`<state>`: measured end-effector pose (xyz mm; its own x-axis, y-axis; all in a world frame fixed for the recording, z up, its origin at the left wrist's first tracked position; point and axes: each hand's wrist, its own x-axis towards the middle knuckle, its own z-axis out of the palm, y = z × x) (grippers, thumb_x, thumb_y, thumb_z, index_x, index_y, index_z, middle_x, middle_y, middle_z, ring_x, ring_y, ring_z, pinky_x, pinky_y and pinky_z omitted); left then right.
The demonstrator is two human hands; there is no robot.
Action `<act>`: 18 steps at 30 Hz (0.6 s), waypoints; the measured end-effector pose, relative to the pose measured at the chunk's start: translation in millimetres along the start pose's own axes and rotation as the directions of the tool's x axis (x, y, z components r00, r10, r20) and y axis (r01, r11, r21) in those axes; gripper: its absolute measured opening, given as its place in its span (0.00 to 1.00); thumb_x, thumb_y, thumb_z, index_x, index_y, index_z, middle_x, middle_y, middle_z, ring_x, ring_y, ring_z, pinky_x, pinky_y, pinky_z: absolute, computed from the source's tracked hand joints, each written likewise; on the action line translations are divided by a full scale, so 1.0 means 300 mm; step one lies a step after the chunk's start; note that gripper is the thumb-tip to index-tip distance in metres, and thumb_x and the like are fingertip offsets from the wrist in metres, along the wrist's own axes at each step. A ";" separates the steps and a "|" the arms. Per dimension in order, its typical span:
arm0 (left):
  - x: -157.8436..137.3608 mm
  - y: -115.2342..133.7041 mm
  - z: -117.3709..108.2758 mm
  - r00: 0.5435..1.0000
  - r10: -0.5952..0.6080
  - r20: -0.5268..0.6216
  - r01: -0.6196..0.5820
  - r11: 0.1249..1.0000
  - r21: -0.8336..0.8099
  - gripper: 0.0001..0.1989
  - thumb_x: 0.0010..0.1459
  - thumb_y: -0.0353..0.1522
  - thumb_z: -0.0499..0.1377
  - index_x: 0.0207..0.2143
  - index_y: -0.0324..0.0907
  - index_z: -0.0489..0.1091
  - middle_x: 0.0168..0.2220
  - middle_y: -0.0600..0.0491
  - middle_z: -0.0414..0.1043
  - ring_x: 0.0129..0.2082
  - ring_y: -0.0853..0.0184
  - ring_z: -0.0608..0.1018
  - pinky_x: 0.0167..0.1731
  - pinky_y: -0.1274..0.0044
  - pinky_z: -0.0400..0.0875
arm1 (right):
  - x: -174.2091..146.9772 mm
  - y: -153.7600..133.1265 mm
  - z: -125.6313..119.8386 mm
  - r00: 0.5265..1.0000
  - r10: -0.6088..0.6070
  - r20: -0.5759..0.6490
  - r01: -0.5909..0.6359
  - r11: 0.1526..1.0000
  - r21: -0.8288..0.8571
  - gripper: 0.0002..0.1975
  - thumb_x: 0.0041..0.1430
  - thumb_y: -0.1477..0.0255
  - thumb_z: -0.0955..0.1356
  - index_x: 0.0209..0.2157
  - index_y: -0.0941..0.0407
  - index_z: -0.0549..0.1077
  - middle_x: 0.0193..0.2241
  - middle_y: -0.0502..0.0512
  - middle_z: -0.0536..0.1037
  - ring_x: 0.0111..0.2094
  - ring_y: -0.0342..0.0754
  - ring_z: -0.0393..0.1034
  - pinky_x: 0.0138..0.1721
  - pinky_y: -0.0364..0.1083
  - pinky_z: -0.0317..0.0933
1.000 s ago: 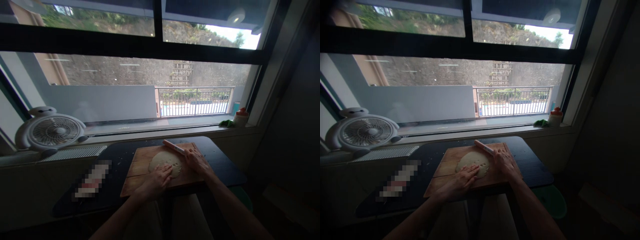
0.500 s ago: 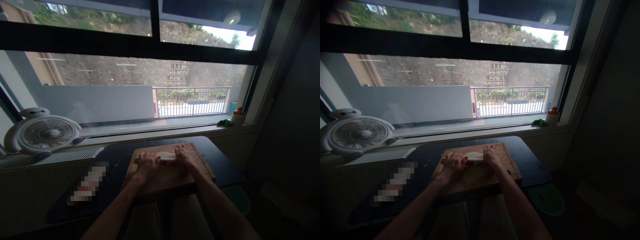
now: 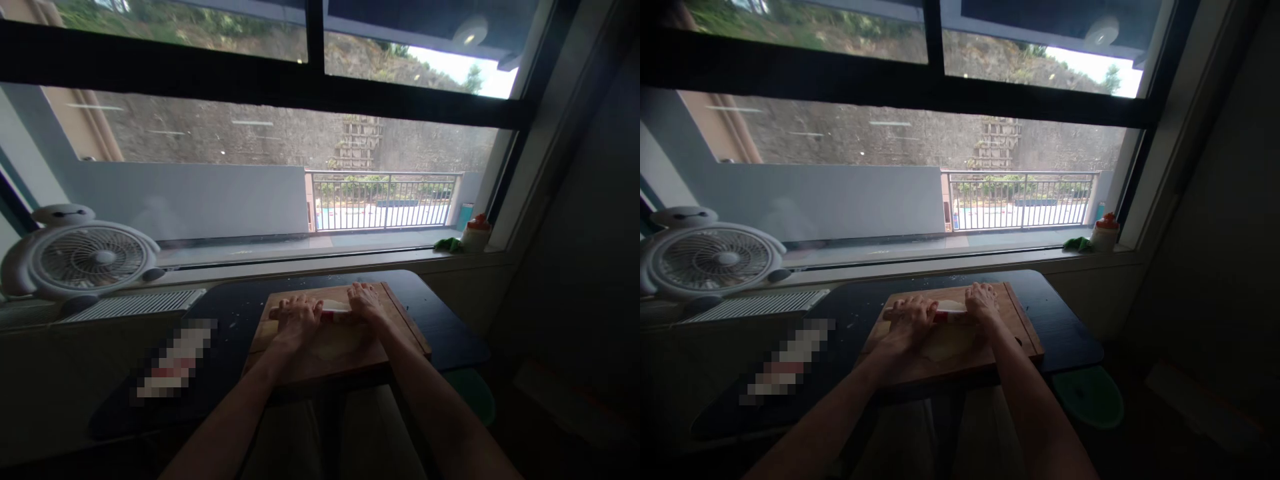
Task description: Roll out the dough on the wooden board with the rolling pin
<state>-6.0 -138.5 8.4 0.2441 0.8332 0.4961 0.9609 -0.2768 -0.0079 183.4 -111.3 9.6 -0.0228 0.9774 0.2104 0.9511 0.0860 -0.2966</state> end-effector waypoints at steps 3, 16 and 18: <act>-0.017 0.002 -0.003 0.999 0.017 -0.043 -0.019 0.999 -0.034 0.20 0.63 0.40 0.44 0.33 0.41 0.72 0.36 0.46 0.73 0.38 0.57 0.71 0.44 0.64 0.57 | -0.020 0.005 0.018 0.996 0.005 -0.090 -0.003 1.000 0.019 0.23 0.67 0.63 0.50 0.53 0.58 0.63 0.52 0.63 0.65 0.54 0.53 0.56 0.54 0.52 0.50; -0.040 -0.006 -0.005 0.998 -0.032 -0.048 0.032 0.999 0.011 0.23 0.63 0.43 0.43 0.33 0.41 0.72 0.36 0.45 0.72 0.38 0.58 0.70 0.43 0.65 0.57 | 0.004 0.007 0.032 0.988 0.102 -0.120 -0.074 0.973 0.219 0.20 0.64 0.68 0.54 0.52 0.60 0.65 0.51 0.64 0.67 0.55 0.54 0.56 0.56 0.51 0.48; 0.007 -0.006 0.009 0.998 -0.047 -0.049 0.048 0.999 0.010 0.21 0.62 0.41 0.44 0.32 0.41 0.73 0.36 0.45 0.72 0.39 0.57 0.70 0.44 0.64 0.56 | 0.047 0.015 0.025 0.985 0.129 -0.112 -0.099 0.965 0.242 0.21 0.64 0.68 0.53 0.52 0.62 0.66 0.49 0.66 0.69 0.52 0.54 0.60 0.53 0.50 0.53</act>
<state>-6.8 -135.1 7.2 0.1915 0.8208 0.5382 0.9727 -0.2318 0.0074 185.1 -95.7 4.2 0.1348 0.9525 0.2730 0.8458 0.0329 -0.5324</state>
